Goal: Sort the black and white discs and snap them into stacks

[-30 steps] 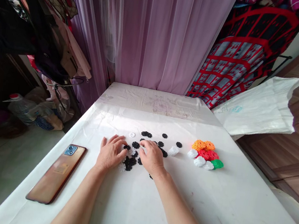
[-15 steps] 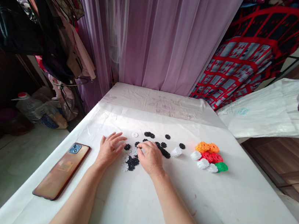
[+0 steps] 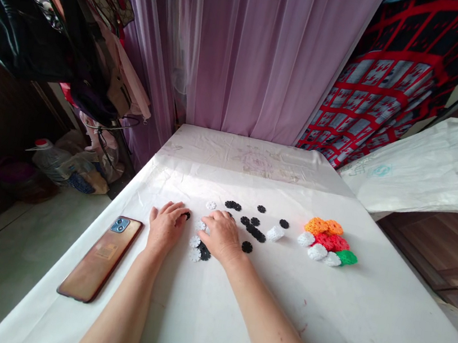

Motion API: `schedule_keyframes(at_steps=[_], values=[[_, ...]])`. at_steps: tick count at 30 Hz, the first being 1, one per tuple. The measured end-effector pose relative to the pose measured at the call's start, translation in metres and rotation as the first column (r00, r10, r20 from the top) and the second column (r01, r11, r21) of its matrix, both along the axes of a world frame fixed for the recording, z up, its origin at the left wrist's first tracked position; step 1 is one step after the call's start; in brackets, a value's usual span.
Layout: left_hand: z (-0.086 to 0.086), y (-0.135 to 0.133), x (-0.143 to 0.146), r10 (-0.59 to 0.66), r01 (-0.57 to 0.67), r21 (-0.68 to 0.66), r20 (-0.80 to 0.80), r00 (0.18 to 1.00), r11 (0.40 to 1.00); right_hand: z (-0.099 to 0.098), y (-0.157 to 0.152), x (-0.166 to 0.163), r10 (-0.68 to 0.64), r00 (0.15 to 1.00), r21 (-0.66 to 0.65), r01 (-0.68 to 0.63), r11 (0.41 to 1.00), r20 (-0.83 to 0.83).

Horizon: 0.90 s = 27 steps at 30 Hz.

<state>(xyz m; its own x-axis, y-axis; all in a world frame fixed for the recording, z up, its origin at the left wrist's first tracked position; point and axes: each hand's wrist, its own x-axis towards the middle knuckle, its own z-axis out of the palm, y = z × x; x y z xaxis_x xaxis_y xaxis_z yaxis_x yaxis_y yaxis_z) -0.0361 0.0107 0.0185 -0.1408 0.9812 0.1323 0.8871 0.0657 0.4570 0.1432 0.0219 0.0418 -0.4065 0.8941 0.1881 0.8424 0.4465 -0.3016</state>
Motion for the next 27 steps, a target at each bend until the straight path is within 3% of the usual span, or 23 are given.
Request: schedule_keyframes(at_steps=[7,11,16,19,21,27], values=[[0.000,0.000,0.002,-0.021,0.021,0.004,-0.006,1.000,1.000,0.000,0.004,-0.012,0.053,0.995,0.061,-0.058,0.996,0.082],[0.001,0.000,0.001,-0.028,0.028,0.006,-0.030,0.999,1.000,0.000,0.002,-0.002,0.015,0.999,0.106,-0.018,0.994,0.029],[-0.001,0.001,0.001,-0.032,0.034,0.045,-0.046,0.998,0.998,-0.003,-0.003,0.081,-0.182,0.959,0.254,0.236,0.938,-0.218],[-0.003,0.002,0.001,-0.026,0.028,0.059,-0.042,0.999,0.998,-0.006,-0.006,0.145,-0.365,0.896,0.316,0.433,0.844,-0.252],[-0.004,0.002,0.001,-0.028,0.030,0.064,-0.041,0.999,0.998,-0.009,-0.007,0.174,-0.422,0.875,0.319,0.480,0.817,-0.237],[-0.005,0.004,-0.002,-0.044,0.048,0.061,-0.058,0.997,0.997,-0.013,-0.007,0.185,-0.415,0.895,0.273,0.446,0.852,-0.165]])
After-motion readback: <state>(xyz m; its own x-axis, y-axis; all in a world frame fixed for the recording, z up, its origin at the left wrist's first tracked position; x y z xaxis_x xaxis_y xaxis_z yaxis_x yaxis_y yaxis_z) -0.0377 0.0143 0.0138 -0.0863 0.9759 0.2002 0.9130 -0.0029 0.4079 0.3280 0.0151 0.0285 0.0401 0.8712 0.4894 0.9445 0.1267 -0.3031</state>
